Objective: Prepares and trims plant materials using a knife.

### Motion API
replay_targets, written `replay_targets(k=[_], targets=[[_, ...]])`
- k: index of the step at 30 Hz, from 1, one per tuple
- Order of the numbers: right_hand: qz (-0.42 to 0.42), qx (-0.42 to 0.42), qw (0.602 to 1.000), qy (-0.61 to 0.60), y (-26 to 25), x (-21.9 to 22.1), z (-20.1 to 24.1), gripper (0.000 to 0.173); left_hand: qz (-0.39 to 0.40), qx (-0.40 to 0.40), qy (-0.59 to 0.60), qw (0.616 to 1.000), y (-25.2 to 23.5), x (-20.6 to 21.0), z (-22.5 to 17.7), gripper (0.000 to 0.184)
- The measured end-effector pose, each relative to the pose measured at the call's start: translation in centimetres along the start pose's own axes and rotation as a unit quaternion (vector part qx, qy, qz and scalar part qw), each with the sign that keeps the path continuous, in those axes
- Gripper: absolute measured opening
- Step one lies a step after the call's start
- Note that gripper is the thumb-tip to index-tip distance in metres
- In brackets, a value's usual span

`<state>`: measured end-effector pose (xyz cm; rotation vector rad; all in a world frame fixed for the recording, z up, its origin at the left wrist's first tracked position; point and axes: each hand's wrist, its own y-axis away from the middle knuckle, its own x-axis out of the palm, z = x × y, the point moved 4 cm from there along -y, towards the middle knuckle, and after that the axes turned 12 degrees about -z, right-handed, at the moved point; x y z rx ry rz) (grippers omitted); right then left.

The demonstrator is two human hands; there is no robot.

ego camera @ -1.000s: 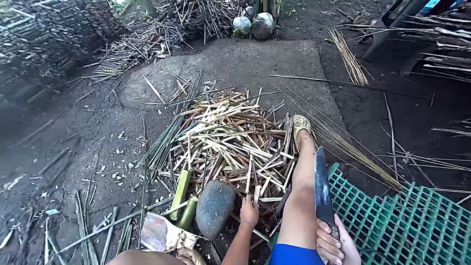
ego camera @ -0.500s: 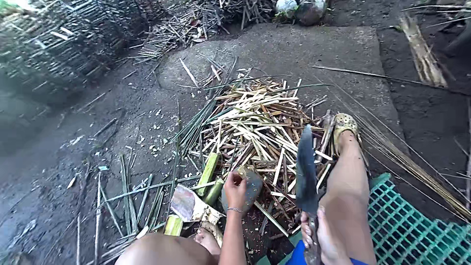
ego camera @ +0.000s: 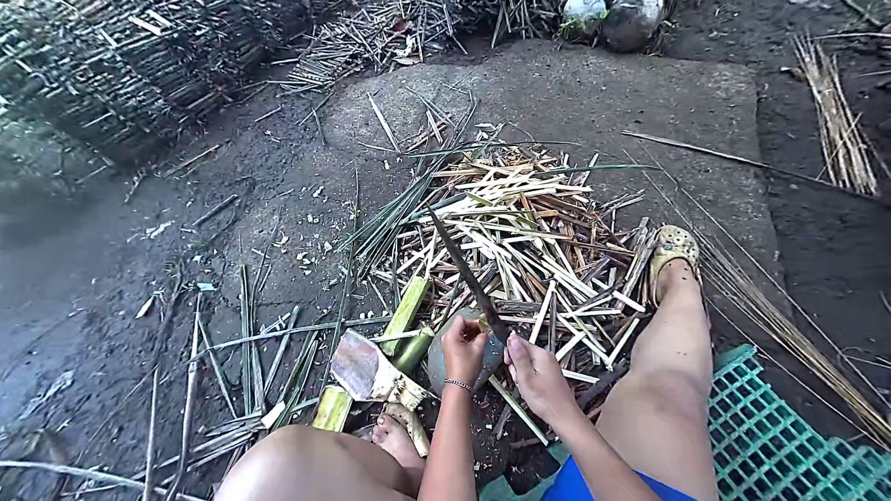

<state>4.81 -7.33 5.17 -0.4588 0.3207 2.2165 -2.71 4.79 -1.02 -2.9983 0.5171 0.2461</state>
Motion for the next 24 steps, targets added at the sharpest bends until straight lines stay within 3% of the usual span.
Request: replay_targets(k=[7, 9, 11, 13, 15, 19, 21, 24], targets=[[0.002, 0.042, 0.999, -0.023, 0.8, -1.7, 1.4, 0.048, -0.037, 0.069, 0.015, 0.997, 0.8, -0.1, -2.4, 0.015], [0.011, 0.056, 0.998, -0.013, 1.3, -1.3, 0.6, 0.050, -0.021, 0.046, -0.023, 0.998, 1.0, -0.2, -2.1, 0.015], [0.028, 0.101, 0.995, -0.007, 1.0, -0.4, -1.1, 0.053, 0.038, -0.007, -0.067, 0.997, 0.5, -0.3, -0.7, 0.028], [0.026, 0.125, 0.992, -0.016, 0.2, -0.7, -1.2, 0.053, 0.072, -0.020, -0.038, 0.997, -0.3, -0.9, -0.1, 0.061], [0.000, 0.111, 0.993, -0.039, 0.7, -2.2, 0.1, 0.052, 0.024, -0.008, 0.019, 0.999, -0.6, -2.4, 0.0, 0.081], [-0.053, 0.054, 0.996, -0.038, 2.3, -3.9, 2.3, 0.050, -0.170, -0.067, 0.136, 0.974, -0.9, -4.9, -0.6, 0.078], [0.009, 0.106, 0.994, 0.029, 1.9, -1.6, -0.3, 0.057, -0.212, -0.092, 0.154, 0.961, -1.1, -5.5, -1.2, 0.073], [0.084, 0.179, 0.975, 0.106, 0.6, 1.8, -4.2, 0.063, -0.207, -0.084, 0.175, 0.959, -1.2, -5.2, -2.1, 0.069]])
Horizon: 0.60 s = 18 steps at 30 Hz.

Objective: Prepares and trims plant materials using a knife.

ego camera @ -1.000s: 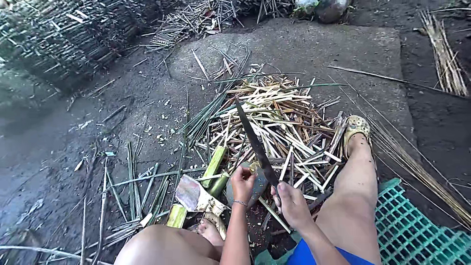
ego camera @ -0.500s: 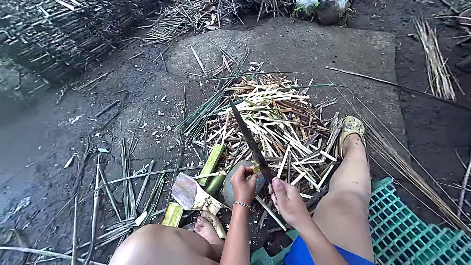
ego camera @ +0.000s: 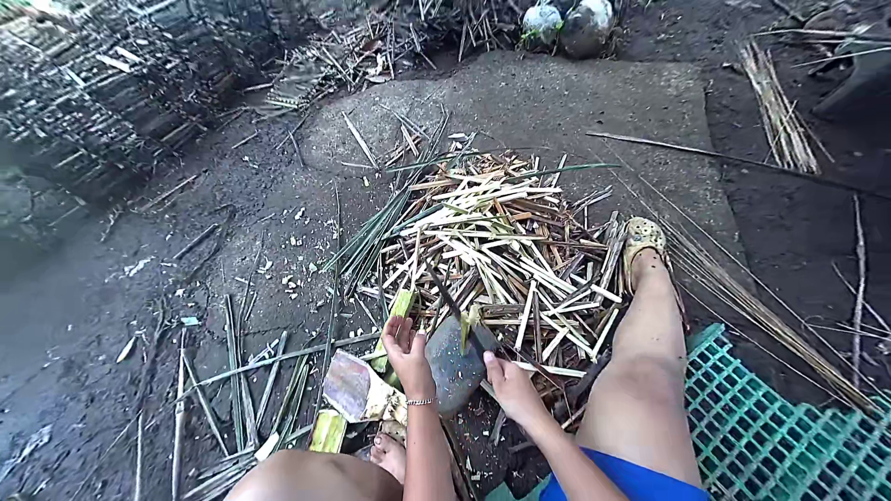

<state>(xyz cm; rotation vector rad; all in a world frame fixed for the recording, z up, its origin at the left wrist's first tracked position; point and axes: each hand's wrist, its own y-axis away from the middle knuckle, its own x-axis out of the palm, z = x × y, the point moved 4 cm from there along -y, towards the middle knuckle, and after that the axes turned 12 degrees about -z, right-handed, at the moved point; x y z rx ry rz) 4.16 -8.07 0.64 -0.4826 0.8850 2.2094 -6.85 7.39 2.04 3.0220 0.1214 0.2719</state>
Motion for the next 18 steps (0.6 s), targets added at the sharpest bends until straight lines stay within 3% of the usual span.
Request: replay_targets(k=[3, 5, 7, 9, 11, 14, 18], targets=[[-0.007, -0.025, 0.999, -0.038, 0.8, -0.9, 0.9, 0.059, 0.030, 0.025, 0.054, 0.998, 0.3, 0.0, -0.2, 0.069], [-0.077, -0.107, 0.987, -0.087, 2.3, -2.4, 1.7, 0.055, 0.056, 0.062, 0.100, 0.991, 0.2, 0.1, -0.2, 0.073], [-0.135, -0.158, 0.973, -0.103, 3.2, -2.1, 0.8, 0.056, 0.114, 0.100, 0.109, 0.982, 0.6, -0.2, -0.1, 0.089], [-0.094, -0.116, 0.987, -0.062, 2.0, -0.1, -1.8, 0.059, 0.211, 0.143, 0.057, 0.965, 0.9, 0.5, -0.3, 0.109], [-0.001, -0.027, 1.000, 0.013, 0.0, 2.4, -5.1, 0.064, 0.314, 0.155, -0.036, 0.936, 1.6, 1.8, 0.0, 0.113], [0.024, -0.002, 0.999, 0.040, -1.2, 3.9, -5.9, 0.066, 0.389, 0.107, -0.135, 0.905, 2.7, 3.9, 1.3, 0.080], [0.033, 0.012, 0.997, 0.067, 0.0, 2.6, -4.6, 0.067, 0.288, 0.107, -0.081, 0.948, 3.9, 4.2, 2.0, 0.020]])
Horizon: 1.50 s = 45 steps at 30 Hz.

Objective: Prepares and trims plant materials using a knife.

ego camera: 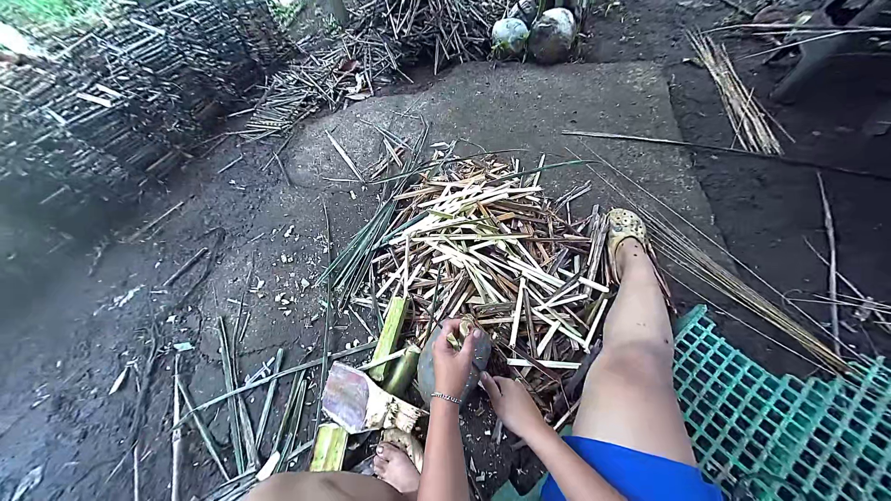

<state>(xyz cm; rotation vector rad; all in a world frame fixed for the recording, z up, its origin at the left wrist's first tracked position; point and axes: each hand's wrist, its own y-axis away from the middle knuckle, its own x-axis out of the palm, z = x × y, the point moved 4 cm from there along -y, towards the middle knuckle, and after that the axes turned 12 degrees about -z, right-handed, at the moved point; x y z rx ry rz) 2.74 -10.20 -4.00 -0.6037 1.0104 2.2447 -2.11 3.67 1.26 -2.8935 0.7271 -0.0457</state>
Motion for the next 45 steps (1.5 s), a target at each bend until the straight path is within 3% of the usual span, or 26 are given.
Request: replay_targets(k=[4, 9, 19, 22, 25, 29, 33, 37, 40, 45], targets=[[0.007, 0.022, 0.998, 0.059, 3.2, -1.7, 1.6, 0.067, -0.085, 0.057, 0.119, 0.988, 1.3, -1.1, -1.8, 0.006], [0.016, 0.054, 0.998, 0.021, 1.5, 2.0, -1.2, 0.068, -0.094, -0.057, 0.043, 0.993, 0.9, 0.3, 1.4, 0.008], [0.060, 0.083, 0.993, 0.052, 1.1, 0.9, 0.9, 0.076, -0.200, -0.070, 0.023, 0.977, -1.0, 0.5, 1.6, 0.012], [0.076, 0.095, 0.990, 0.065, 0.6, 1.0, 1.4, 0.078, -0.194, -0.067, -0.024, 0.978, -0.7, 0.8, 1.9, 0.017], [0.079, 0.081, 0.993, 0.043, -0.2, 2.0, 2.0, 0.070, -0.155, -0.039, -0.067, 0.985, 1.0, 1.6, 1.0, 0.020], [0.056, 0.068, 0.996, -0.018, -0.8, 3.7, 0.5, 0.070, -0.135, -0.032, -0.033, 0.990, 1.4, 1.7, 2.4, 0.014], [0.051, 0.049, 0.996, -0.052, -0.9, 4.4, -0.4, 0.070, -0.163, -0.049, 0.004, 0.985, 0.7, 1.2, 2.0, 0.021], [0.018, 0.055, 0.995, -0.080, -0.2, 4.1, -1.6, 0.067, -0.214, 0.009, 0.164, 0.963, -0.2, -0.8, -1.4, 0.027], [-0.038, 0.103, 0.989, -0.102, 0.5, 2.7, -2.8, 0.064, -0.202, -0.008, 0.221, 0.954, -1.4, -2.0, -2.3, 0.028], [-0.159, 0.101, 0.950, -0.251, 0.0, 0.0, -3.9, 0.063, -0.122, -0.121, 0.026, 0.985, -1.1, -0.6, 2.6, 0.014]])
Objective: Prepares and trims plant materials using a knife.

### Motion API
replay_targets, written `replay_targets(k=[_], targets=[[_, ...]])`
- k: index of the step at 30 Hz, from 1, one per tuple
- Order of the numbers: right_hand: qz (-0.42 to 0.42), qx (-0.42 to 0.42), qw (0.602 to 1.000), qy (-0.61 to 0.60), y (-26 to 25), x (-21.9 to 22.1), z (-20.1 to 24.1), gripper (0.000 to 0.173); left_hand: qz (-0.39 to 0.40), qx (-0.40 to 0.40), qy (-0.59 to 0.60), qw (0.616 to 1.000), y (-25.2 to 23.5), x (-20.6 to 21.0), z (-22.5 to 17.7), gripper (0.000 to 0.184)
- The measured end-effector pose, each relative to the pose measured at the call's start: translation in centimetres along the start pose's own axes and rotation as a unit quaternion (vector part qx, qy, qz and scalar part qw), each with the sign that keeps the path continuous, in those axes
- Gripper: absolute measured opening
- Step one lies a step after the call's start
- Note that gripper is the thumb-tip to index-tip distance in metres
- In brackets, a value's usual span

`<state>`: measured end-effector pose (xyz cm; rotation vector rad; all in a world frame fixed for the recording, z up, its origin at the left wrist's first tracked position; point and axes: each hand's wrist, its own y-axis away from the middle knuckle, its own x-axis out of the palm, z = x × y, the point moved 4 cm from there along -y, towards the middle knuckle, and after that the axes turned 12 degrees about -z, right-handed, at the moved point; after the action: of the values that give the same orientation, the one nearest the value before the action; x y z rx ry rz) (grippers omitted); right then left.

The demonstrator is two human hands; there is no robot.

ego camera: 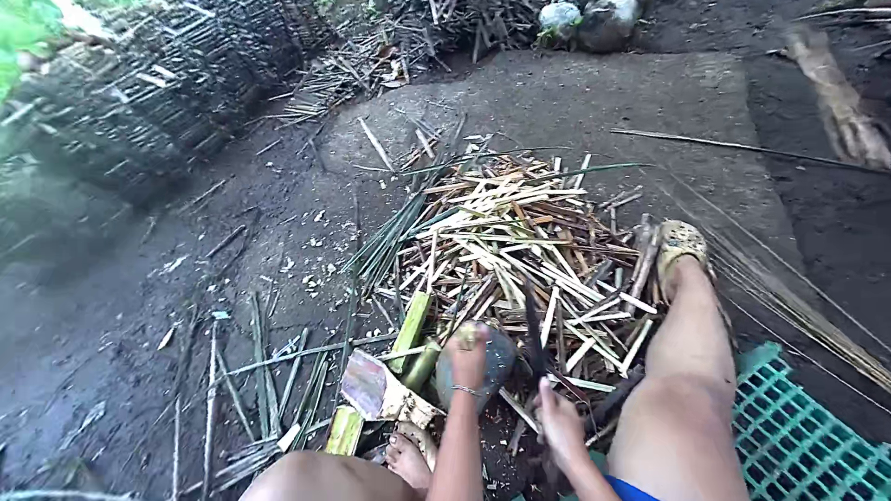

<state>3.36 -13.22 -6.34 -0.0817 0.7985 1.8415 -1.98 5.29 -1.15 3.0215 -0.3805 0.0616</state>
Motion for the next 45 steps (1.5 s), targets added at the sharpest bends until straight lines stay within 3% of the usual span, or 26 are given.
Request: replay_targets(k=[3, 6, 9, 14, 26, 34, 38, 41, 45], targets=[[-0.012, -0.075, 0.994, -0.082, 0.5, -2.1, 3.3, 0.048, 0.066, -0.002, -0.037, 0.997, 1.1, 1.2, 0.8, 0.014], [0.020, -0.202, 0.969, -0.140, 1.3, -4.1, 6.0, 0.038, 0.123, 0.021, -0.043, 0.991, 2.0, 1.5, 0.7, 0.017], [0.096, -0.308, 0.934, -0.151, 1.4, -4.9, 8.4, 0.060, 0.172, 0.019, -0.033, 0.984, 1.9, 1.5, 1.1, 0.026], [0.164, -0.411, 0.895, -0.048, 1.6, -4.6, 10.9, 0.071, 0.179, 0.059, -0.033, 0.981, 2.1, 1.2, 1.3, 0.025], [0.150, -0.466, 0.872, 0.015, 2.5, -4.5, 11.6, 0.073, 0.176, 0.078, -0.041, 0.980, 2.6, 1.1, 1.2, 0.027], [0.146, -0.424, 0.890, 0.083, 2.1, -4.2, 12.0, 0.077, 0.178, 0.078, -0.063, 0.979, 2.3, 1.3, 0.8, 0.026], [0.161, -0.378, 0.900, 0.148, 2.7, -5.1, 12.8, 0.069, 0.191, 0.084, -0.094, 0.973, 2.6, 1.2, 0.8, 0.022], [0.161, -0.347, 0.909, 0.167, 3.2, -5.9, 13.2, 0.063, 0.183, 0.121, -0.087, 0.972, 2.9, 1.4, 0.8, 0.021], [0.133, -0.332, 0.917, 0.177, 4.1, -6.1, 13.0, 0.067, 0.154, 0.145, -0.044, 0.976, 3.4, 1.8, 0.7, 0.020]])
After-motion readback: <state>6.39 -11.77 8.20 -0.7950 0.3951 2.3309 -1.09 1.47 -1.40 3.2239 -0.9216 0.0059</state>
